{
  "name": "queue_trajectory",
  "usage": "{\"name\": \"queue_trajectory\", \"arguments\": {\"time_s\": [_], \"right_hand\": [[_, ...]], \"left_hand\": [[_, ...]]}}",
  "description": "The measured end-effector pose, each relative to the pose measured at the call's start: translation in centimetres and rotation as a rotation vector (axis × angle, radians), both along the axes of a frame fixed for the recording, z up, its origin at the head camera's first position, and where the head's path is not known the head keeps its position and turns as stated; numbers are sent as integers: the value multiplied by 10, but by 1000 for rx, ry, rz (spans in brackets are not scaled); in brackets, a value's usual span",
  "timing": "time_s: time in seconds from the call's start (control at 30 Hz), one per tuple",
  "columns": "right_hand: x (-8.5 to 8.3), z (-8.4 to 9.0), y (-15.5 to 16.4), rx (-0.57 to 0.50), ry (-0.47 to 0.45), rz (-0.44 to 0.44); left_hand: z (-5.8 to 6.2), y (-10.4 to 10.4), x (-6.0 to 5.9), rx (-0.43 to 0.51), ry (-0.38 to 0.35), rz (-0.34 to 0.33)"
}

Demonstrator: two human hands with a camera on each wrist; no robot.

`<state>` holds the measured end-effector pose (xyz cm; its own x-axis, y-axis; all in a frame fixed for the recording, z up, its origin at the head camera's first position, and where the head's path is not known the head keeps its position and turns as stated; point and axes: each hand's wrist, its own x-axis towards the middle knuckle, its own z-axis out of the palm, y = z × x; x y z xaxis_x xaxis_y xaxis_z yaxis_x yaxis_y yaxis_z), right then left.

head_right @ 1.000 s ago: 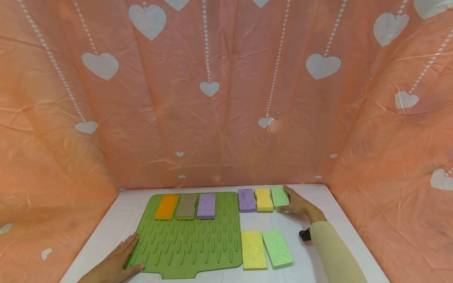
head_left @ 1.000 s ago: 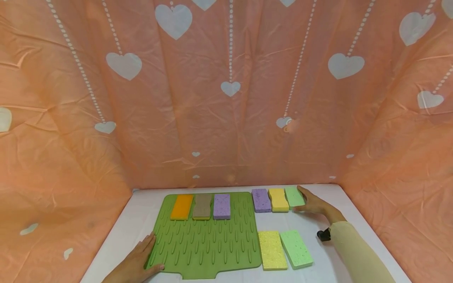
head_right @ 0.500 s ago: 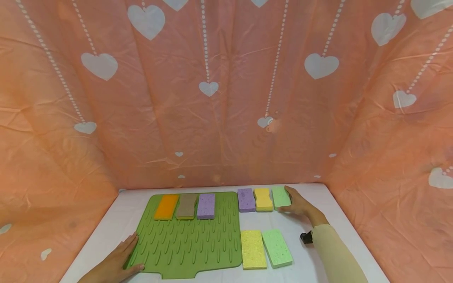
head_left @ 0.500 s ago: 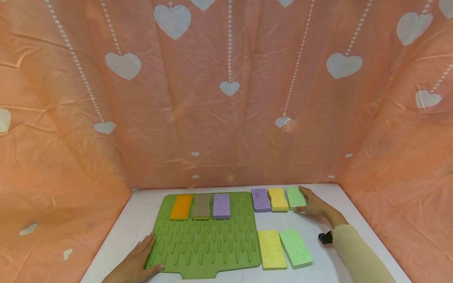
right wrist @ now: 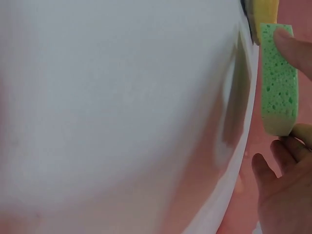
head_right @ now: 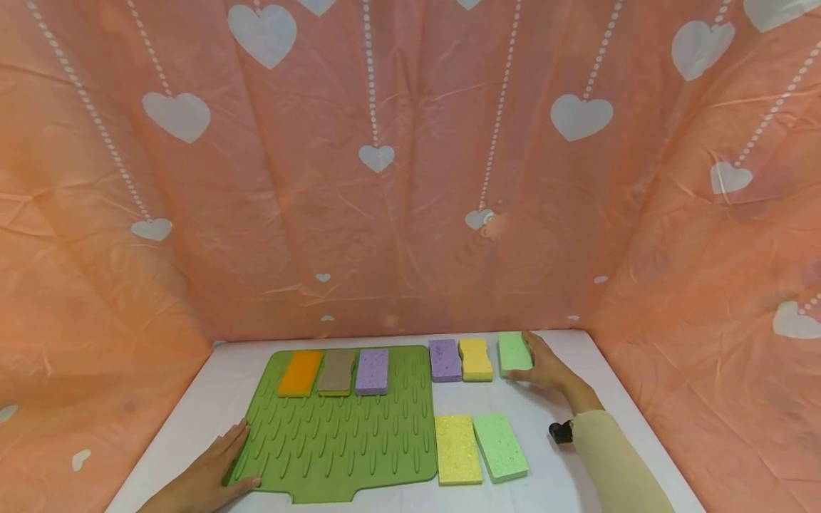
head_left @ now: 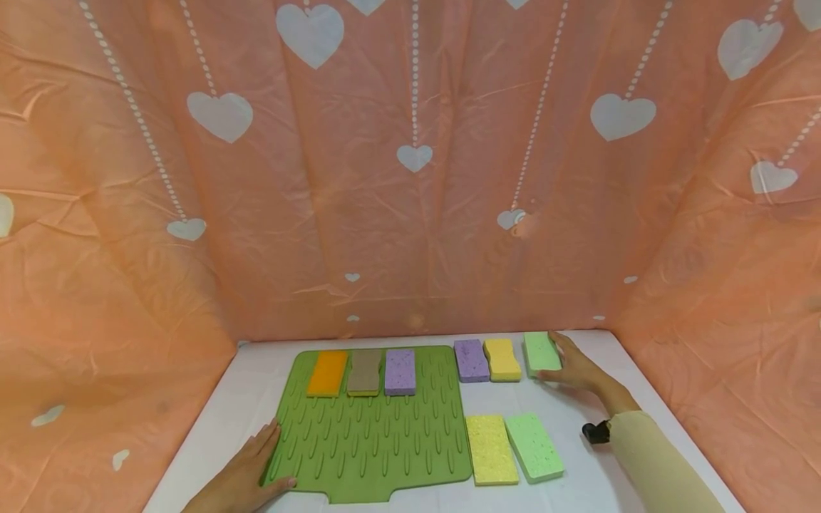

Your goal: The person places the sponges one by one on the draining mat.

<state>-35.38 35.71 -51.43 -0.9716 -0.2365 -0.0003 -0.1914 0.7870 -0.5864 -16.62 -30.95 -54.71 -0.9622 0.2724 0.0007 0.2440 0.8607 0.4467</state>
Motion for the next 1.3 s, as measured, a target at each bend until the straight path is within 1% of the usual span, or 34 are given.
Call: {"name": "queue_trajectory", "arguments": {"time_s": [0.07,0.13,0.17,0.23,0.27,0.37,0.43,0.5,0.53,0.6,0.67,0.8,0.87,0.93,1.0,1.1,1.17,1.3], "right_hand": [[1,1,-2,-7,23,10],[1,1,-5,-18,41,20],[2,1,-6,-24,49,21],[3,2,-10,-34,61,28],[3,3,-12,-36,66,33],[2,5,-18,-40,69,33],[2,7,-21,-39,77,41],[3,11,-23,-34,90,50],[3,12,-24,-34,94,52],[5,15,-25,-32,96,50],[7,18,-26,-35,87,39],[9,21,-27,-56,86,27],[8,20,-28,-72,107,33],[8,19,-29,-76,134,46],[7,18,-31,-73,161,64],[6,19,-35,-77,182,80],[6,21,-39,-77,189,84],[6,26,-50,-83,178,83]], "left_hand": [[0,0,0,-16,19,-8],[2,0,0,-28,22,-9],[3,1,0,-25,9,-4],[3,1,0,-48,13,-7],[3,1,0,-43,7,-7],[-4,-1,-3,-9,21,3],[-7,-2,-3,-20,50,-9],[-9,-3,-3,-11,45,-3],[-7,-2,-3,-20,36,-3],[-4,0,-2,-43,49,-17],[-4,0,-2,-26,38,-9],[-7,-2,-1,-39,98,-27],[-10,-3,-1,-36,126,-26],[-13,-5,-1,-48,171,-39],[-15,-6,-2,-51,188,-43],[-13,-6,-1,-29,156,-49],[-9,-4,-1,-16,115,-46],[-2,-1,0,-21,52,-40]]}}
